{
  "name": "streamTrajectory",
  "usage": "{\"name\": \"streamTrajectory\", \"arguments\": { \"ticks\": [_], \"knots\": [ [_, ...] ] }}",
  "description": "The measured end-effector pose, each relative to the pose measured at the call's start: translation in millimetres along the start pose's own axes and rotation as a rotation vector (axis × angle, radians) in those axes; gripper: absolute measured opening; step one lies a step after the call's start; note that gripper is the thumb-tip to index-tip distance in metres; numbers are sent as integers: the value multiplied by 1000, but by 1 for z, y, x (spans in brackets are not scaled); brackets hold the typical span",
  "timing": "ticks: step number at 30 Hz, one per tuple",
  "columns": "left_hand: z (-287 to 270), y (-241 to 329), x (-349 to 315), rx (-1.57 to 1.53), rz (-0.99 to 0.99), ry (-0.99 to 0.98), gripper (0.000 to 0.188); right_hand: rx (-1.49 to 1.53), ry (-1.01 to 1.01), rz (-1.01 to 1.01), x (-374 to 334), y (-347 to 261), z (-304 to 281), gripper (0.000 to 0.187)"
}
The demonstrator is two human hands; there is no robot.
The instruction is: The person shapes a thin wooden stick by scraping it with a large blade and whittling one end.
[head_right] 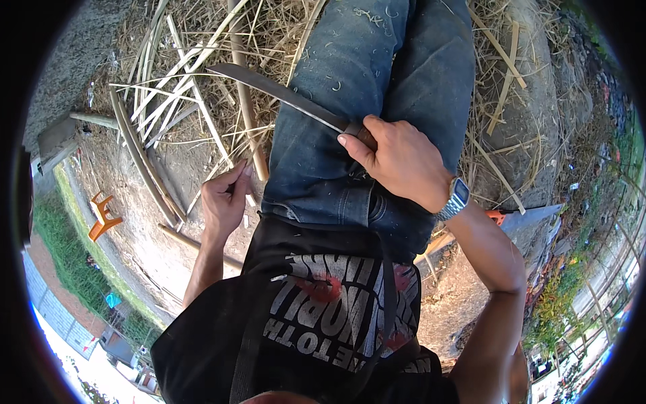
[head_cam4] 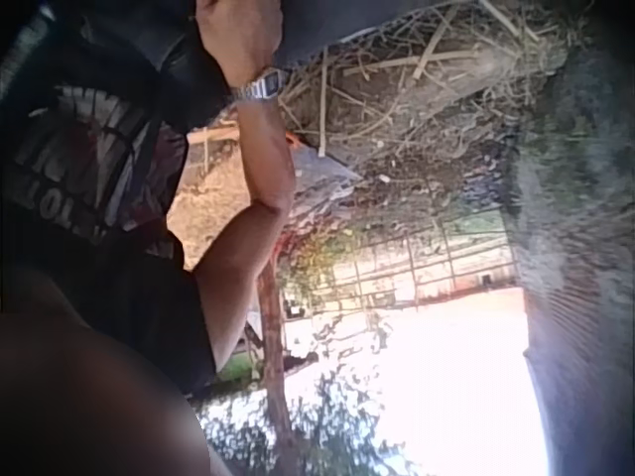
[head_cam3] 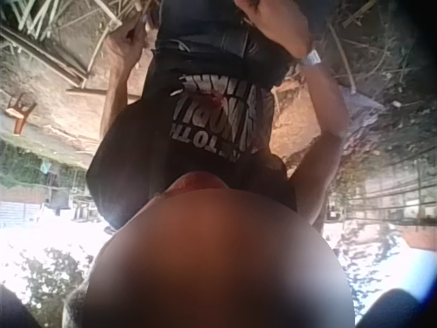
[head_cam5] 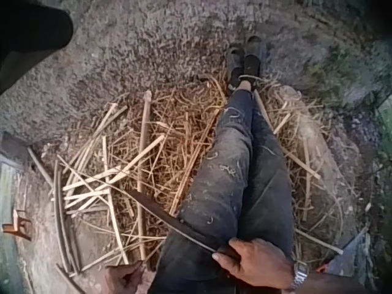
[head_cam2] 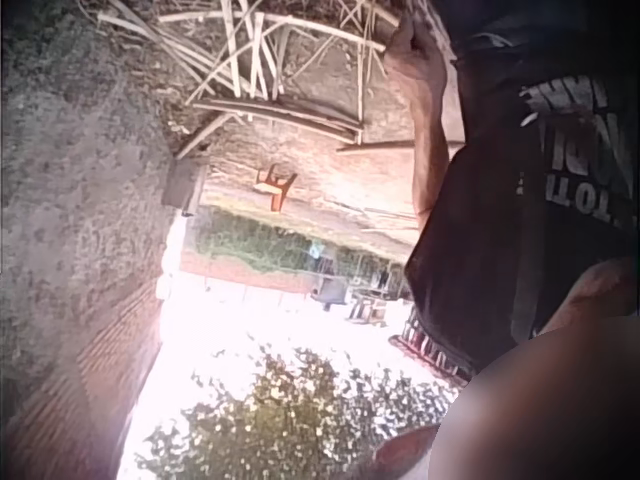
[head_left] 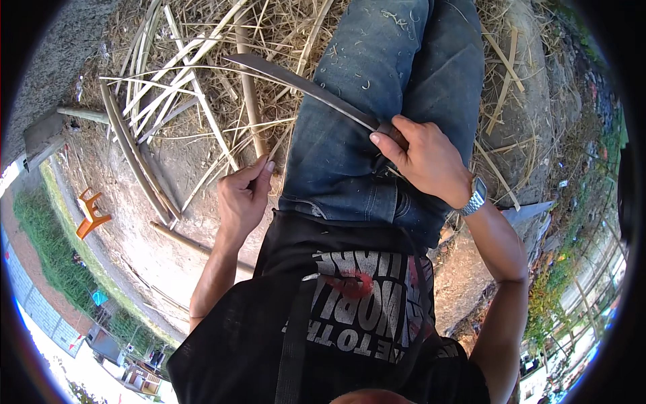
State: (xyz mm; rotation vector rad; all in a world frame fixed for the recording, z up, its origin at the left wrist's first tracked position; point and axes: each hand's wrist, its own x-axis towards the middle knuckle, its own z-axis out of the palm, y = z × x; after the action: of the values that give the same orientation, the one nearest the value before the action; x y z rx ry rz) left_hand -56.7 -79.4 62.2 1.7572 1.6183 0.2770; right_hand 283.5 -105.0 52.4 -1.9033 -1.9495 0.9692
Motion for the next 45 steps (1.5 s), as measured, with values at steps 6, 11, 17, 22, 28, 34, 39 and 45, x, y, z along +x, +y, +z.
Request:
{"name": "streamTrajectory", "arguments": {
  "ticks": [6,11,17,22,28,34,39,45],
  "knots": [
    [3,27,19,-269,-122,-226,30,224,48,-14,-10,-11,-11,53],
    [23,37,42,-386,-119,-355,28,3,-36,-18,-18,-17,-7,49],
    [33,27,47,-440,-157,-419,28,-118,-39,8,-11,-11,4,56],
    [25,27,35,-369,-160,-407,29,-104,-109,29,-13,-11,5,52],
    [15,23,13,-230,-42,-325,28,-97,-128,-7,-17,-12,14,53],
    [5,10,-3,-129,-3,-272,27,-119,-156,-60,-20,-15,20,55],
    [-41,-6,-47,-130,-61,-349,26,-66,-59,0,-11,10,17,53],
    [-46,-9,-29,-424,-273,-222,30,42,-131,-77,0,-9,0,53]
  ]
}}
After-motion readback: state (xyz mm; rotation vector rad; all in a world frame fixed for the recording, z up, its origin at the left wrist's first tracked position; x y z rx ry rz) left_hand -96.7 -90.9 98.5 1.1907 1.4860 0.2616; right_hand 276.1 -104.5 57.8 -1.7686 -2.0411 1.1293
